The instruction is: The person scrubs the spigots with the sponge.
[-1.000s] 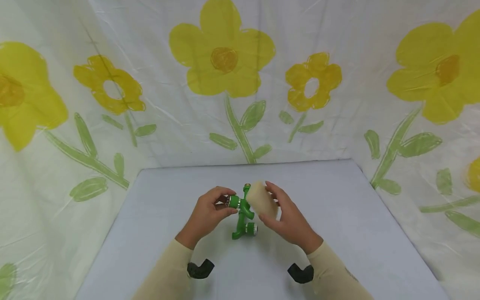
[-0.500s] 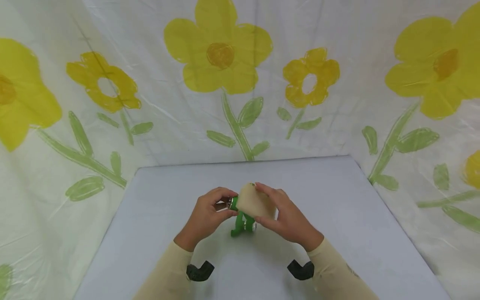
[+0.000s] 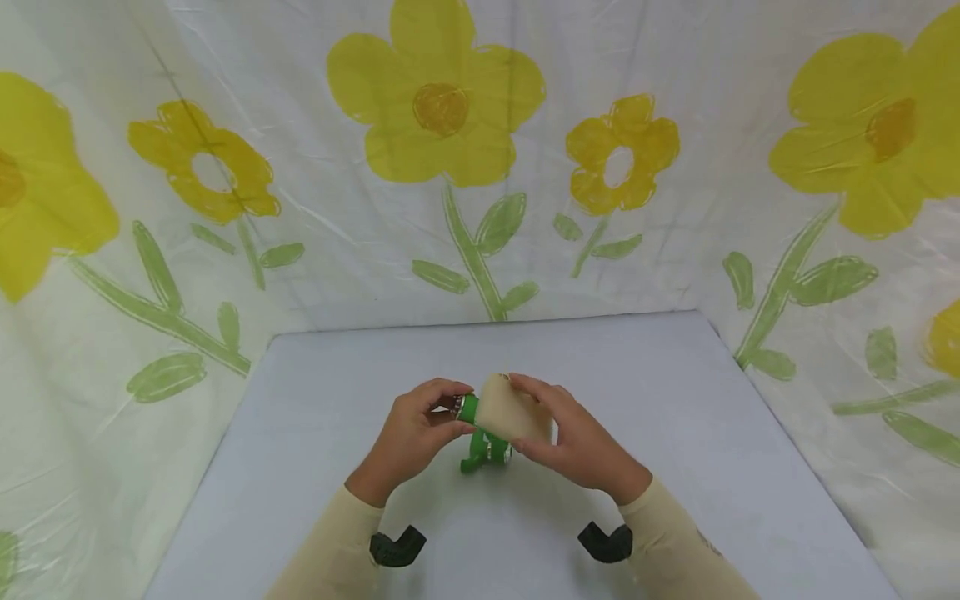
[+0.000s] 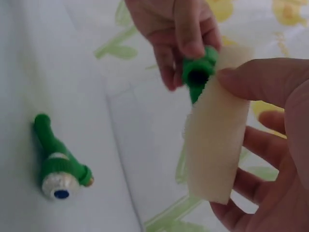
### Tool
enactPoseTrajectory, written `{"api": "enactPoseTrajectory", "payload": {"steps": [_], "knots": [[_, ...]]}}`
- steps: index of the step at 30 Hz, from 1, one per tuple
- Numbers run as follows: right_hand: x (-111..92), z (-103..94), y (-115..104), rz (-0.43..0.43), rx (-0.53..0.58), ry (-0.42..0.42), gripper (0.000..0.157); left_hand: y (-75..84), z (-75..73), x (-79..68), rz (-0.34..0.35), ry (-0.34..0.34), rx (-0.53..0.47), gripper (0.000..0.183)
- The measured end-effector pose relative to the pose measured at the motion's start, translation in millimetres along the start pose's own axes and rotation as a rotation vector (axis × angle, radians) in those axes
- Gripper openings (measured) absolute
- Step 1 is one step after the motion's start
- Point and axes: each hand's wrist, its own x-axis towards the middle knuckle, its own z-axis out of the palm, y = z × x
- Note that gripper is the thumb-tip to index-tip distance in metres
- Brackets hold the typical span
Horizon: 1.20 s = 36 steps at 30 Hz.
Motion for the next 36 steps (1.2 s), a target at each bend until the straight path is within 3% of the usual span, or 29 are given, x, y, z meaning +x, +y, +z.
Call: {"api": "enactPoseTrajectory", "payload": {"steps": [3,5,11,20,24,28,30,36], "knots": [[-2,0.1,-5,-0.057,0.021,-0.076,0.079,-2.1,-0.6,-1.0,-0.006,0.006,0.000,0.046],[-1,-0.6,-7,-0.090,0.015,-0.084,0.077,-4.0,-0.6,-1.2,0.003,0.009,-0.002,0.047],[5,-2.5,2,-0.061,-0.025,0.027,0.074,-3.5,1.8,0.4,0.040,-0.013,-0.015,0.043],[8,1.3,13,-0.025,-0.088,0.097,0.082,-3.0,2.6,-0.1,0.040,-0.008,-0.017,0.041],[6,-0.9,8,-0.014,-0.075,0.023,0.082,-4.3,2.0,0.1,0.038,-0.008,-0.009,0.042],[2,-3.0,-4,-0.054,-0.047,-0.103,0.083,-6.4,0.4,-0.1,0.035,-0.007,0.010,0.044],[1,-3.5,-10,-0.081,-0.050,-0.123,0.084,-6.4,-0.1,0.4,0.042,-0.006,0.009,0.045],[5,-5.7,-7,-0.065,-0.133,-0.011,0.083,-4.4,1.8,2.5,0.075,-0.013,0.007,0.044]]}}
